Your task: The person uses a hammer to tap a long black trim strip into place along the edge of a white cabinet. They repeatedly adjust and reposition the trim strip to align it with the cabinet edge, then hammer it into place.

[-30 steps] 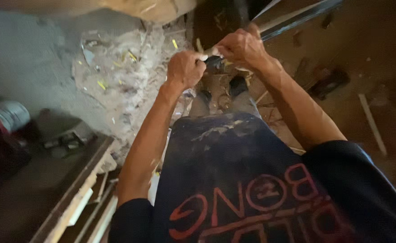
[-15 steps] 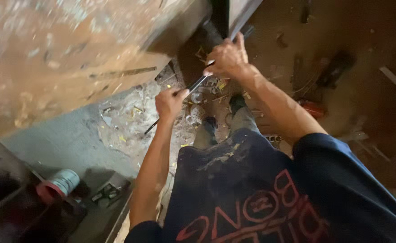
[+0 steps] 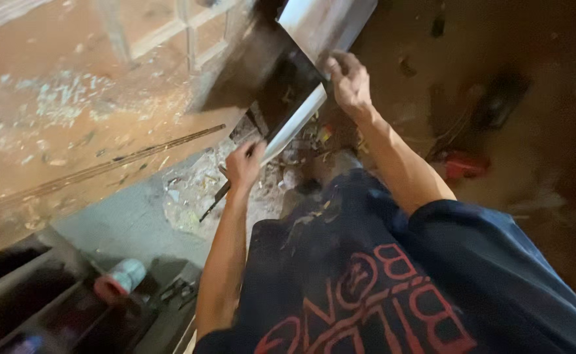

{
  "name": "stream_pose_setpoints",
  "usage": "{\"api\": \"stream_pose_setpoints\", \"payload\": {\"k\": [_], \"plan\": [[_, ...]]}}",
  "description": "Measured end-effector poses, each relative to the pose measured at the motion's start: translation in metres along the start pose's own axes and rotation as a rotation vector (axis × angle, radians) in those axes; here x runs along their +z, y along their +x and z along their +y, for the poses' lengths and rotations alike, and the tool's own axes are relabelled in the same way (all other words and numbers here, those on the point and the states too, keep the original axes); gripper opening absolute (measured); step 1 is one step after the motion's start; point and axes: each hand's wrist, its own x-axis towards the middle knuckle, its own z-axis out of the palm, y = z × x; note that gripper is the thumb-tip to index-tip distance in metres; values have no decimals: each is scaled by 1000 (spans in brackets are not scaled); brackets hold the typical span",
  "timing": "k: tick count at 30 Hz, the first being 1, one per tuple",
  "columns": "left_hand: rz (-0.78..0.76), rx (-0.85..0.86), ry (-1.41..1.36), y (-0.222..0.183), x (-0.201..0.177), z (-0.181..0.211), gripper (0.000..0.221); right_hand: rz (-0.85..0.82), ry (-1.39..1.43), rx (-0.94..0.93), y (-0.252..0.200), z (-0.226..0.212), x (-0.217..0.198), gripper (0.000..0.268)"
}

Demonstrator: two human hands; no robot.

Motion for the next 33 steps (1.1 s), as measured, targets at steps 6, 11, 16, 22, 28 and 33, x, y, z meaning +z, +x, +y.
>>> {"api": "stream_pose_setpoints", "payload": {"k": [6,11,16,22,28,33], "plan": [[-17,24,-67,38,48,54,34,37,-166,-75,-20,32,48,55],[16,-53,24,30,42,56,30,101,-130,-87,-22,41,61,47],[60,-74,28,32,44,60,28,120,-144,-120,-21,41,62,48],[31,-59,-25,29,44,41,33,-62,-158,-45,-8,37,40,62],[39,18,320,8,-8,-39,44,64,-721,-563,9,17,42,61],[213,55,164,9,5,-34,40,-421,-868,-772,-1,24,75,47]]}}
